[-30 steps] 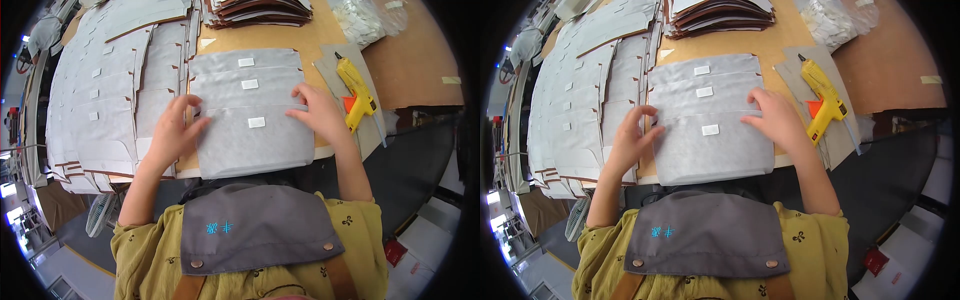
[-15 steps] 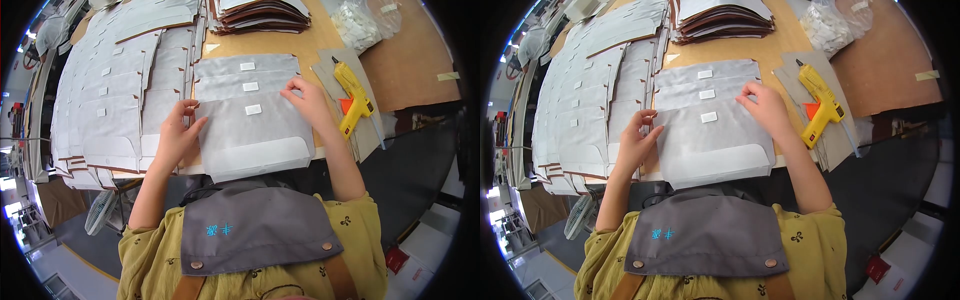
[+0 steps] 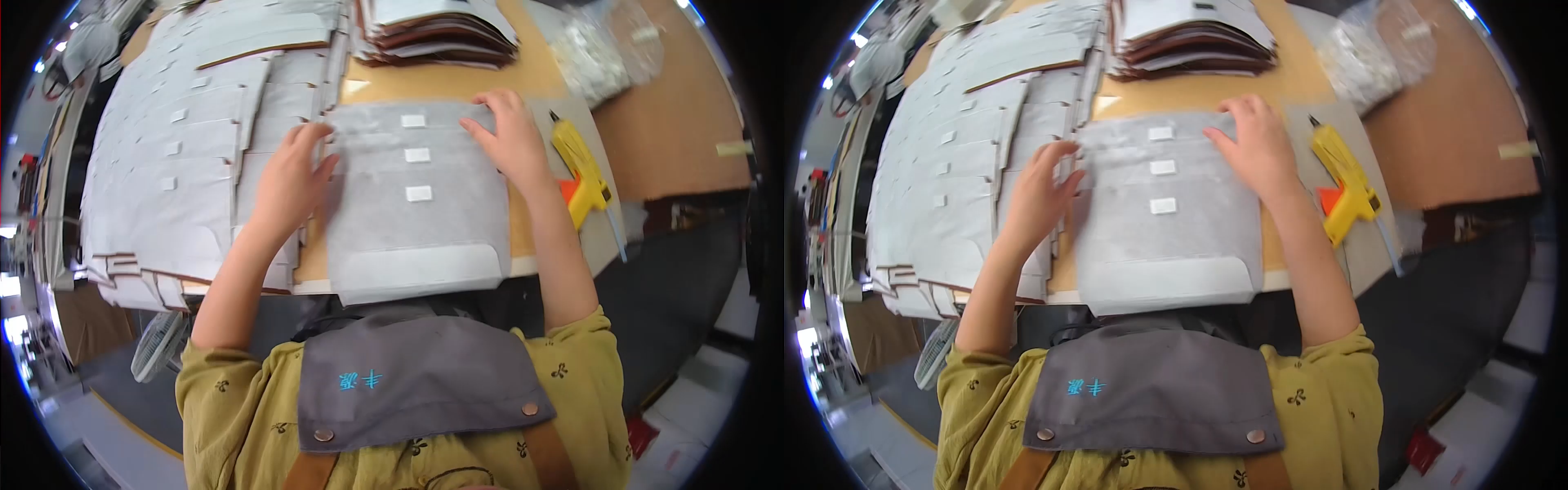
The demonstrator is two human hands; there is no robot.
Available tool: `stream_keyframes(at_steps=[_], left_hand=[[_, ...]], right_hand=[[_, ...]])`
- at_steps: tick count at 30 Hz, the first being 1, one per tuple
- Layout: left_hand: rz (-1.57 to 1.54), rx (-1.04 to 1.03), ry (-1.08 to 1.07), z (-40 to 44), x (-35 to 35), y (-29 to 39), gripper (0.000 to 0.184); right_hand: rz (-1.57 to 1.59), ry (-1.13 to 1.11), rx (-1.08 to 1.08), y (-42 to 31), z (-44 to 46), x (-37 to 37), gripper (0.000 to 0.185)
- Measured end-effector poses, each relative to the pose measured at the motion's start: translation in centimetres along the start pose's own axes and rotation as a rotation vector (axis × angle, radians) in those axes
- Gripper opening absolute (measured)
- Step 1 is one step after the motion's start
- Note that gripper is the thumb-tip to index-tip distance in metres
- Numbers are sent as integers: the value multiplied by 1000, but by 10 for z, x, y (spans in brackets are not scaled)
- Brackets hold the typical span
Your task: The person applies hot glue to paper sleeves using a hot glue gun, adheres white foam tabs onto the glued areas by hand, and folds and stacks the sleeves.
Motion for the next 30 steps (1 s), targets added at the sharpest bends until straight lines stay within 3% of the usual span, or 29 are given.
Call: stream_keyframes(at_steps=[2,5,8,12,15,17,18,21,23,24,28,30], left_hand=[[68,65,-30,27,-3,-17,41],[190,201,-161,57,-6,-19,36],[176,184,-213,75,-3,-25,37],[115,115,-314,88,2,-35,37],[-107,146,-349,83,3,-36,38],[-628,384,-226,62,11,-30,40],[-758,575,-248,50,22,-19,41],[-925,717,-331,30,20,-30,40],[-919,722,-352,21,24,-28,40],[-912,740,-356,16,25,-26,40],[-740,734,-388,-8,27,-14,39],[-660,683,-414,-22,17,-14,38]], right_hand=[[-39,-7,-1,12,27,-21,46],[-105,-260,-76,37,46,-44,54],[11,-438,-212,26,60,-33,36],[58,-448,-80,44,61,-41,26],[223,-343,-47,36,54,-24,21],[531,-392,-288,27,47,-9,22],[528,-392,-294,30,43,-9,22],[624,-381,-415,41,22,-18,25],[458,-324,-328,43,4,-24,41],[426,-396,-381,30,0,-8,58],[445,-425,-469,-3,-25,24,71],[446,-342,-305,-7,-45,27,77]])
Point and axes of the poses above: each hand's wrist, its own z-axis towards the middle knuckle, its own x-axis out of the back of the hand, y = z × x, the point moved 2 cm from there along z, towards the middle knuckle, and after that the axes turned 11 degrees about -z, right-handed, at the moved point
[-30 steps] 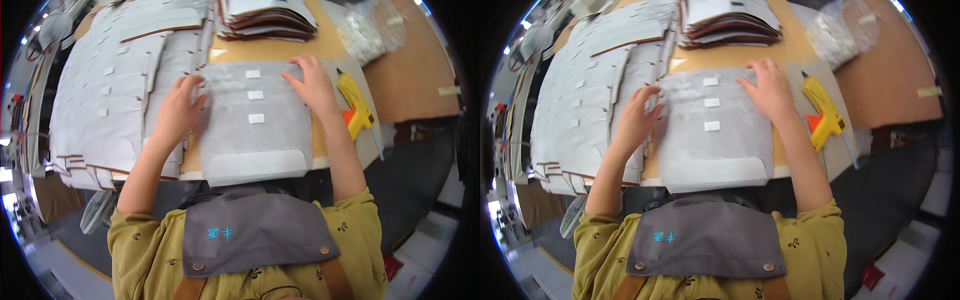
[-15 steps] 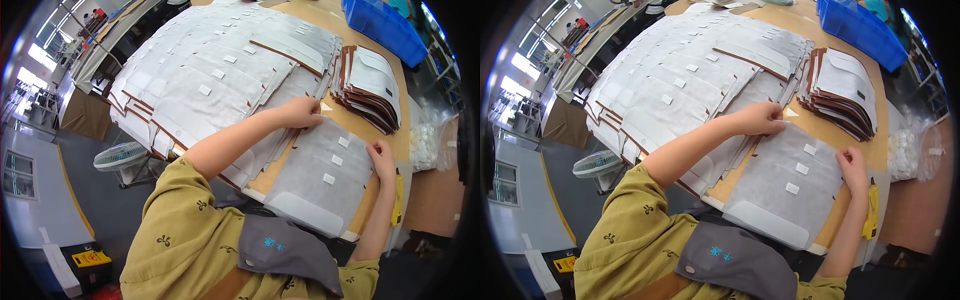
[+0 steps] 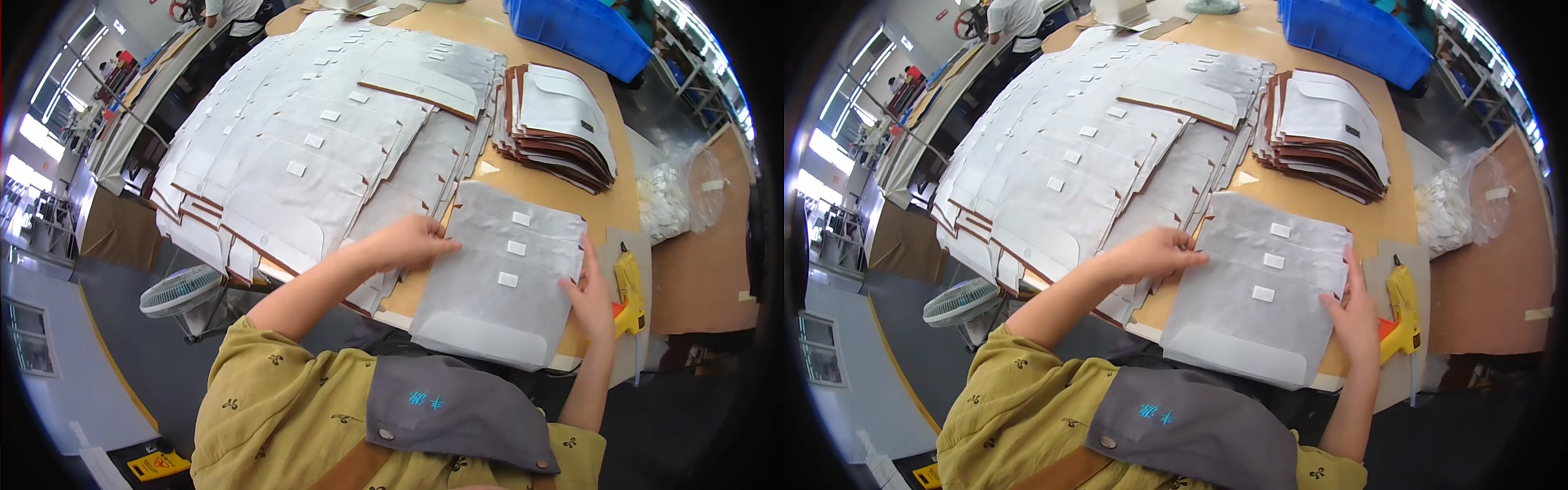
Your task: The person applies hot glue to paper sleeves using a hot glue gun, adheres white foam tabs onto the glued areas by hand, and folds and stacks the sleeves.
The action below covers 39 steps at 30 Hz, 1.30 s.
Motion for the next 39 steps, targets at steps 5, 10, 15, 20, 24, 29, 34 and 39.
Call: stream_keyframes(at_steps=[5,10,15,20,24,29,34,39], left_hand=[[258,-285,106,-20,-16,-19,38],[201,-448,293,-35,38,-2,38],[72,-445,524,-47,144,58,44],[168,-311,682,-12,240,107,45],[212,-331,748,31,283,124,46],[307,-301,749,81,292,98,46],[303,-343,802,81,291,92,50],[494,-736,1000,48,271,91,24]], right_hand=[[-241,-111,57,-7,-27,6,63],[47,-94,-36,-62,-14,13,49],[430,-130,226,-115,71,-35,34],[415,-165,249,-159,184,-99,32],[426,-86,187,-175,247,-128,32],[348,-111,157,-146,269,-154,32],[145,-7,286,-141,265,-155,35],[-658,479,568,-169,206,-96,45]])
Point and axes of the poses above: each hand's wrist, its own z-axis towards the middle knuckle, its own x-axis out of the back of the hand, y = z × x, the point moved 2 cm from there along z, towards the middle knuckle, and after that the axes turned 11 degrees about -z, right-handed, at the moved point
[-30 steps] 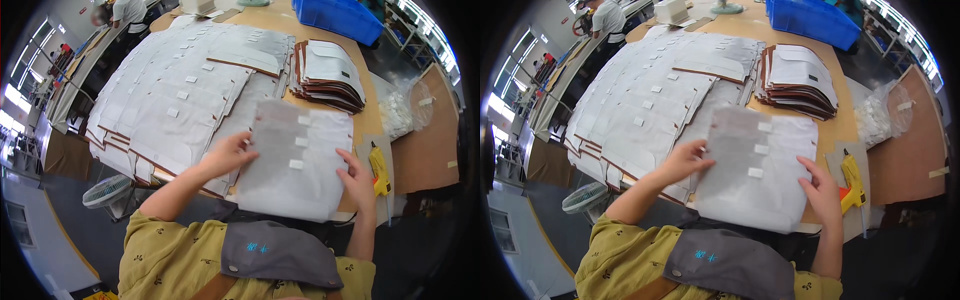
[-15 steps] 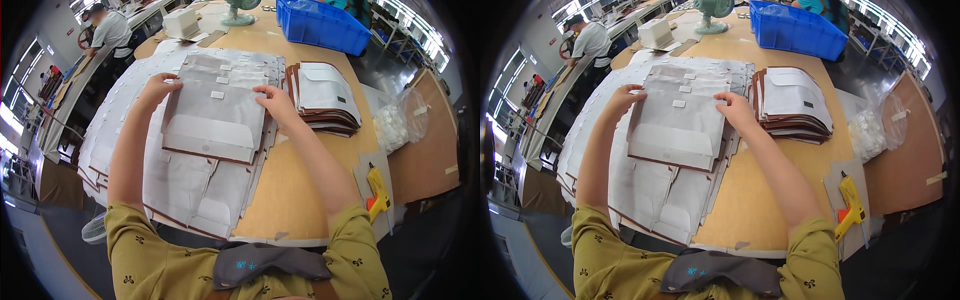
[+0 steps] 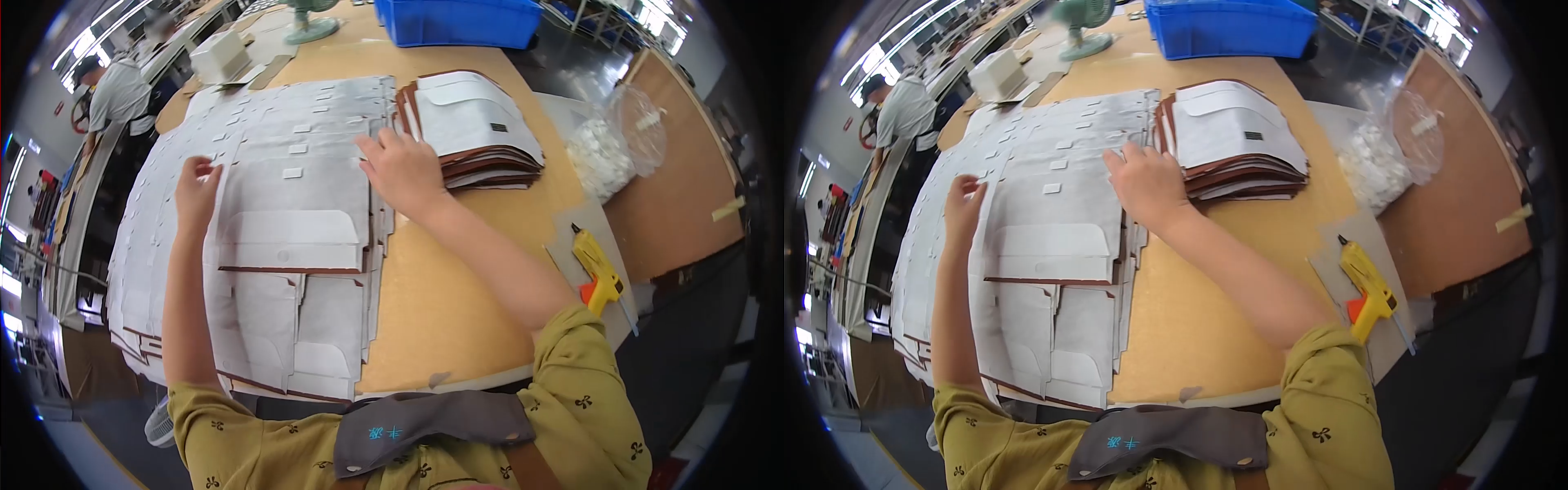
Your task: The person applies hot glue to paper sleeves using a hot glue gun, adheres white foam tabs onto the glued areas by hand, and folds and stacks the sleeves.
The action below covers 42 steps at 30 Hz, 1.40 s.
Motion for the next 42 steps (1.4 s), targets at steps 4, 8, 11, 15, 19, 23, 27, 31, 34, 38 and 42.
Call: stream_keyframes(at_steps=[4,8,11,15,19,23,27,31,34,38,42], left_hand=[[-412,275,-242,-68,30,71,17],[-655,519,-368,-151,29,94,17],[-746,619,-536,-205,17,105,12],[-1280,980,-611,-266,0,115,14],[-1802,1315,-473,-293,-9,141,35],[-1947,1467,-329,-302,-14,152,44],[-1964,1568,-326,-307,-16,153,41],[-1897,1541,-432,-309,-11,152,44],[-2010,1541,-516,-312,-9,148,41],[-1975,1550,-615,-316,-10,142,32],[-1844,1500,-552,-318,-6,139,21]], right_hand=[[-163,107,53,58,-8,59,52],[-192,-16,10,153,-24,30,60],[-119,-197,-76,169,-33,24,65],[-157,-137,23,169,-33,19,66],[-169,-178,85,163,-28,27,62],[-260,-289,89,150,-18,42,51],[-194,-216,115,161,-12,35,39],[-216,23,221,167,-13,25,23],[-306,38,191,166,-11,22,21],[-242,-2,37,185,4,19,22],[66,259,-206,175,31,67,24]])
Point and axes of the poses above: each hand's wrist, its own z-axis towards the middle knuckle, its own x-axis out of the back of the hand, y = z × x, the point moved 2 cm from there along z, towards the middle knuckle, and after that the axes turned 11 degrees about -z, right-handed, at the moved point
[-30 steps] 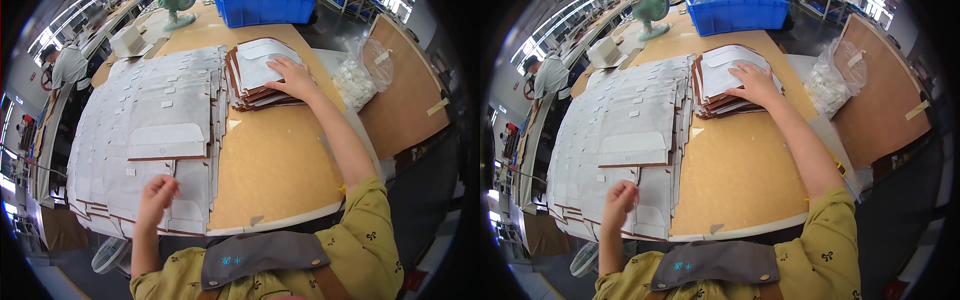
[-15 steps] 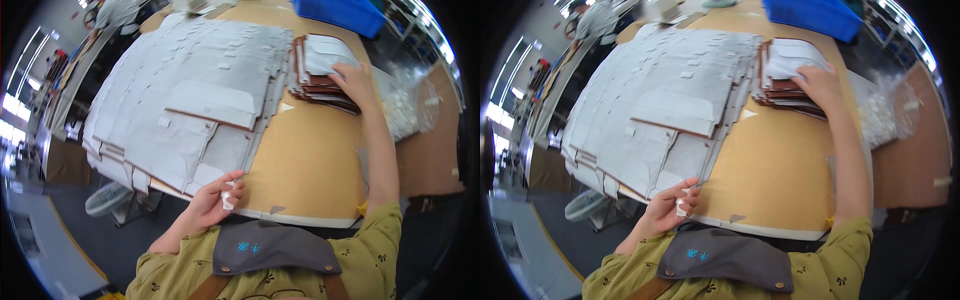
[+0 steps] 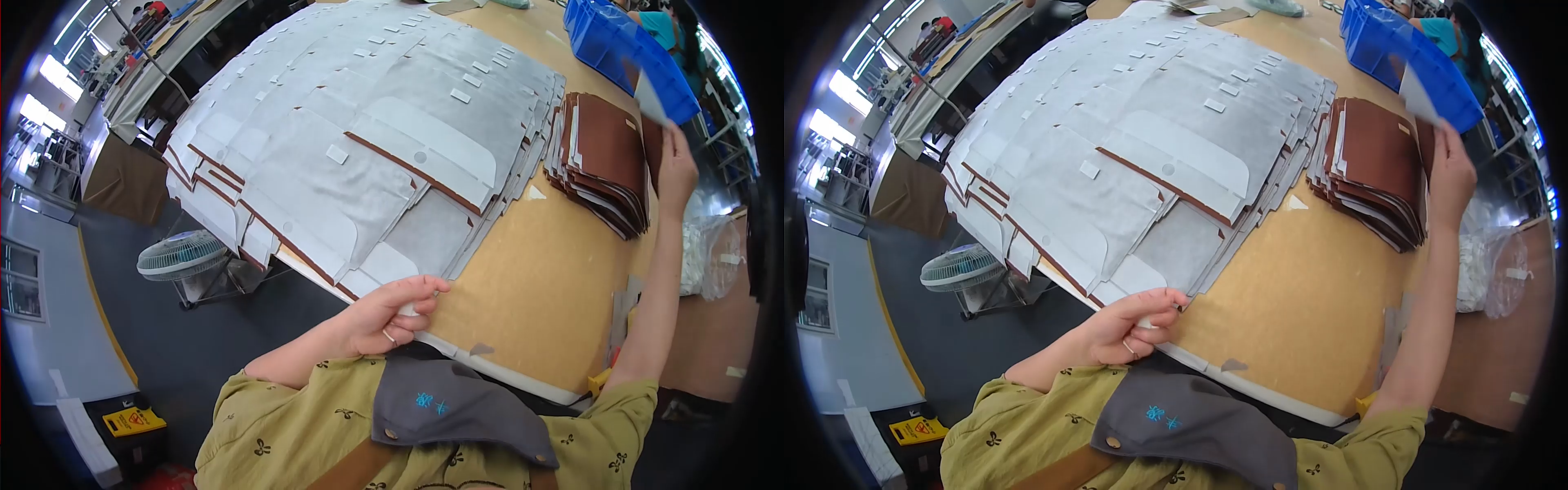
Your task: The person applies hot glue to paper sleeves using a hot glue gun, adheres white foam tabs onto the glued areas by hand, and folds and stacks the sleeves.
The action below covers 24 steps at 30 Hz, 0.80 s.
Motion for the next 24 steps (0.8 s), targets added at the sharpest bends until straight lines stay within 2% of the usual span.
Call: stream_keyframes(at_steps=[1,2,3,4,6,7,8,9,10,11,12,13,15,16,18,19,21,22,23,24], left_hand=[[-13,10,-53,0,5,3,21],[-24,23,-107,-1,7,6,25],[22,18,-98,-3,4,9,36],[24,40,-99,-3,3,13,36],[121,-85,30,-1,5,20,37],[126,-73,27,2,3,22,37],[127,-149,135,5,3,25,41],[128,-227,244,7,4,28,46],[130,-307,353,7,6,29,51],[157,-314,260,18,29,32,52],[88,-262,275,13,14,30,55],[78,-192,241,13,16,29,57],[87,-108,127,17,33,31,62],[102,-94,121,19,30,27,62],[213,-130,207,22,25,21,65],[228,-111,206,22,20,15,65],[655,-215,376,20,8,8,52],[871,-268,452,20,5,4,47],[898,-244,447,20,8,5,39],[911,-223,440,20,10,0,39]], right_hand=[[98,88,62,-8,5,14,26],[91,85,59,-27,4,32,26],[254,121,114,-55,-6,55,27],[410,156,165,-68,-19,74,28],[481,167,212,-61,-48,93,27],[575,185,269,-62,-62,103,27],[856,74,405,-77,-77,114,30],[706,10,534,-114,-91,137,31],[792,-14,558,-112,-104,127,25],[733,-50,449,-115,-127,124,21],[689,-151,424,-110,-144,117,20],[715,-264,399,-104,-161,108,23],[874,-443,214,-92,-198,85,22],[861,-430,203,-87,-209,79,22],[1020,-713,-130,-75,-229,65,24],[1012,-699,-149,-73,-232,65,24],[1069,-899,-659,-65,-243,60,26],[1064,-881,-682,-58,-252,58,26],[1040,-831,-705,-52,-261,56,29],[1015,-784,-728,-45,-269,59,32]])
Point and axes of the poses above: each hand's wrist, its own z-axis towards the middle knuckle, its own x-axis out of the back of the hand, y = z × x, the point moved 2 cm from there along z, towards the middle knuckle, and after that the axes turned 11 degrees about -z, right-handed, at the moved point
